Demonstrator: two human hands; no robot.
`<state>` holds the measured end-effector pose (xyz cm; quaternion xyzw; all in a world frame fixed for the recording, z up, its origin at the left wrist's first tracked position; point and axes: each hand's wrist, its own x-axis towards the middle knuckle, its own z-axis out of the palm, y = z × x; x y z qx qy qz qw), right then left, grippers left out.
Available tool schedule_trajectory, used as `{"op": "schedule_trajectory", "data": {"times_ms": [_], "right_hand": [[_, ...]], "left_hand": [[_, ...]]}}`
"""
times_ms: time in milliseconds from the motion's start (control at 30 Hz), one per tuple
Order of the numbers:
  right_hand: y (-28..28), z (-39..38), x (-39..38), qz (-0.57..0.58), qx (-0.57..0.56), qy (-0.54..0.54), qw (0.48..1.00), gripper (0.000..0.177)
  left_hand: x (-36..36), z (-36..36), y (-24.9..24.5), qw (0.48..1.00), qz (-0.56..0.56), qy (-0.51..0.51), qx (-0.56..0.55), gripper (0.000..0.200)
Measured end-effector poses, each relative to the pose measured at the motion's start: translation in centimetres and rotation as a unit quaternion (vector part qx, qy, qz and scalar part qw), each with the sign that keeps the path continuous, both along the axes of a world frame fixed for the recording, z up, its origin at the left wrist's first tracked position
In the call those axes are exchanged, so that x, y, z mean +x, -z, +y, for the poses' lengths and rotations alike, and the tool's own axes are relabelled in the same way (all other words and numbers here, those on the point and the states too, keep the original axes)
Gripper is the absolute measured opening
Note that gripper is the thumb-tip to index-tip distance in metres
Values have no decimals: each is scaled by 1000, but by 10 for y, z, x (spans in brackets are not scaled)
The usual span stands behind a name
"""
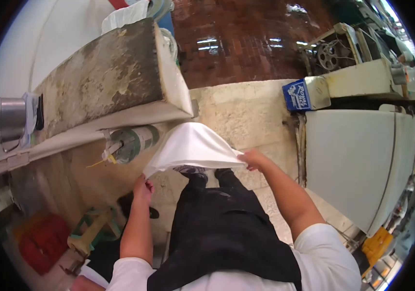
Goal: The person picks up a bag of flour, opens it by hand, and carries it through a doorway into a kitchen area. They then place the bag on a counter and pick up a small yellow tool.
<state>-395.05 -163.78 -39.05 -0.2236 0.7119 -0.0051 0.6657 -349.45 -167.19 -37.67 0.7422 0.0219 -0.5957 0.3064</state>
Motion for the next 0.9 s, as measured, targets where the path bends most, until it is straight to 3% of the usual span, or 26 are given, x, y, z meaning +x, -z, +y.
{"op": "schedule_trajectory", "data": {"times_ms": [100, 133, 200, 400, 433, 467, 500, 567, 633, 767, 800, 900], "right_hand": [[-6, 3, -6, 19, 18, 46, 999, 39], [-8, 3, -11, 26, 26, 70, 997, 37], [-18, -1, -19, 31, 18, 39, 999, 36], [-3, -5, -19, 82, -5, 5, 997, 32], [-2, -3, -14, 196, -121, -72, 970, 29], [-3, -5, -7, 302, -235, -147, 912, 29], [-15, -12, 3, 300, -237, -153, 911, 29], [-57, -34, 40, 285, -360, -243, 855, 41], [-68, -49, 82, 144, -348, -281, 883, 46], [-84, -62, 174, 40, -422, -407, 809, 59], [-71, -59, 191, 39, -480, -376, 792, 45], [-52, -79, 221, 52, -413, -429, 802, 30]], "left_hand": [[-14, 5, -15, 991, 65, 101, 62, 19], [-16, 4, -20, 992, 63, 93, 62, 19], [-20, 1, -32, 981, 64, 181, 33, 17], [-33, 3, -40, 973, 60, 221, -4, 17], [-39, 4, -40, 971, 67, 229, -15, 15], [-44, 6, -39, 972, 66, 223, -15, 15], [-49, 7, -39, 971, 82, 225, -23, 14], [-59, 9, -41, 970, 97, 222, -29, 13], [-70, 8, -44, 977, 104, 185, -30, 13], [-78, 5, -45, 976, 94, 195, -22, 12], [-78, 5, -42, 976, 110, 184, -32, 12], [-67, -2, -38, 977, 134, 152, -60, 12]]}}
